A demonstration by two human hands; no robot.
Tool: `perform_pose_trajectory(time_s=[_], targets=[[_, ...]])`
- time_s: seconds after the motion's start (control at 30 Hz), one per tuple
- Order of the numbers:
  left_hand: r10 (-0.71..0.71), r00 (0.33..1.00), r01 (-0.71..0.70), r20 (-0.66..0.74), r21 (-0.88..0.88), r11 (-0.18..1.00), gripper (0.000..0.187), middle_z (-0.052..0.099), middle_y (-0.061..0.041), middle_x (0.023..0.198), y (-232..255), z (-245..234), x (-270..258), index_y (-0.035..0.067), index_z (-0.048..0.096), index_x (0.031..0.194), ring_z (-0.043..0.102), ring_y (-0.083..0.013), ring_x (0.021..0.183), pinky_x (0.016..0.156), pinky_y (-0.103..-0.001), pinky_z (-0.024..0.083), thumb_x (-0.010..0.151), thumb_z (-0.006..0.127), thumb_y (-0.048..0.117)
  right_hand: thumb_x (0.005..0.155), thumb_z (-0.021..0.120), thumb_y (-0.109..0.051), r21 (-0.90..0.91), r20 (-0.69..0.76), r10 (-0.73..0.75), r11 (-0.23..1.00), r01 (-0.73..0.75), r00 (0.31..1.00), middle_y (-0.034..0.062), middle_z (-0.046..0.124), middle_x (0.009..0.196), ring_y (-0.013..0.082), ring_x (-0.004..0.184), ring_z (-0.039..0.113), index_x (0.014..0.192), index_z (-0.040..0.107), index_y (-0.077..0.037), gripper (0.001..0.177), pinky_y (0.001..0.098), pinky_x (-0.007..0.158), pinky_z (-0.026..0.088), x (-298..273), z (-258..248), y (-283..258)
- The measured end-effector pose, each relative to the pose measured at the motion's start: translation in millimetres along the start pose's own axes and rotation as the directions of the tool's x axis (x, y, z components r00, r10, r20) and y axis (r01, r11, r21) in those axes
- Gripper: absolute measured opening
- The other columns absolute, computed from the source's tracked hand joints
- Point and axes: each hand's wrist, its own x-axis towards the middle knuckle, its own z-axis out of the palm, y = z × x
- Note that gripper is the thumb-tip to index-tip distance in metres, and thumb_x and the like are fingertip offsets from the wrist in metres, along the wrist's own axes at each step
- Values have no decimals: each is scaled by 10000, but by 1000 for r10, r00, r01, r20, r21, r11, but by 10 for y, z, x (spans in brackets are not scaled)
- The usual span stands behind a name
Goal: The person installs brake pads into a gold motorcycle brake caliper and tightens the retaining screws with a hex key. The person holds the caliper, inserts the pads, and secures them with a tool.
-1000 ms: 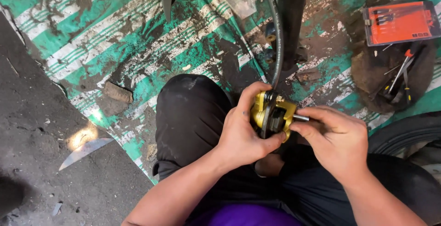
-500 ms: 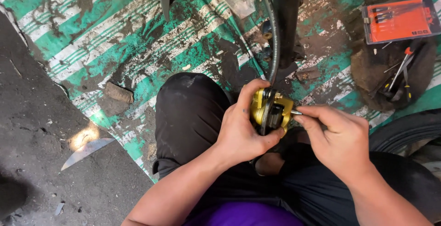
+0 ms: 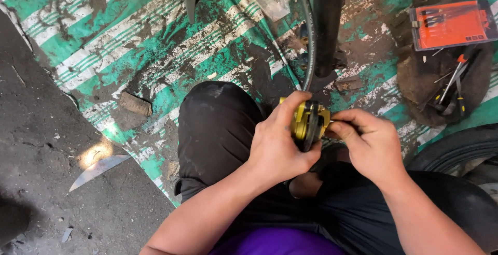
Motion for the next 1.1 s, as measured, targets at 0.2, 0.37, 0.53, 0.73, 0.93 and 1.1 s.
perform_pose_trajectory(time_s=[0.2,0.37,0.53,0.73,0.93,1.1], targets=[[14,1000,-14,-18,21,1000,869,752,-139,1278,-17,2,8,150,456,1518,814,-347,962,763,-416,653,748,857,120,1018,712,87,270,18,100,957,-102,995,134,813,1034,192,860,779,1194,772,89,185,284,807,645,20,104,196],[11,1000,-11,-10,4,1000,893,744,-123,1301,-12,-42,8,157,463,1529,812,-341,1004,811,-408,656,732,864,127,947,790,59,209,24,28,977,-32,999,93,793,1023,139,837,687,1253,754,35,308,258,778,554,-35,97,263],[-61,995,75,79,-182,981,929,795,-98,1197,1,-126,10,166,414,1552,846,-299,993,836,-387,669,737,858,147,839,682,128,485,189,-125,874,18,974,225,595,1530,322,1374,641,1601,418,-7,817,416,1029,617,-110,44,12],[-86,988,134,131,-420,898,964,724,-131,1283,-51,-66,31,122,387,1571,765,-259,1099,982,-373,639,741,874,64,728,817,-15,112,175,-222,972,204,959,231,748,1375,292,1119,833,1670,292,-4,1078,386,921,696,-308,49,-254],[-54,991,102,123,-425,899,951,701,-153,1304,-60,-11,11,126,366,1567,752,-274,1122,990,-388,629,760,865,69,776,742,-34,-125,-5,-299,947,296,954,241,778,1305,332,1022,837,1625,362,39,932,401,811,656,-379,191,-287],[2,991,55,133,-424,904,953,680,-169,1281,-97,-17,-18,103,329,1601,720,-280,1094,976,-396,617,769,792,53,779,796,-37,-104,-48,-314,946,308,948,222,790,1225,297,956,832,1578,408,44,891,381,810,671,-364,201,-348]])
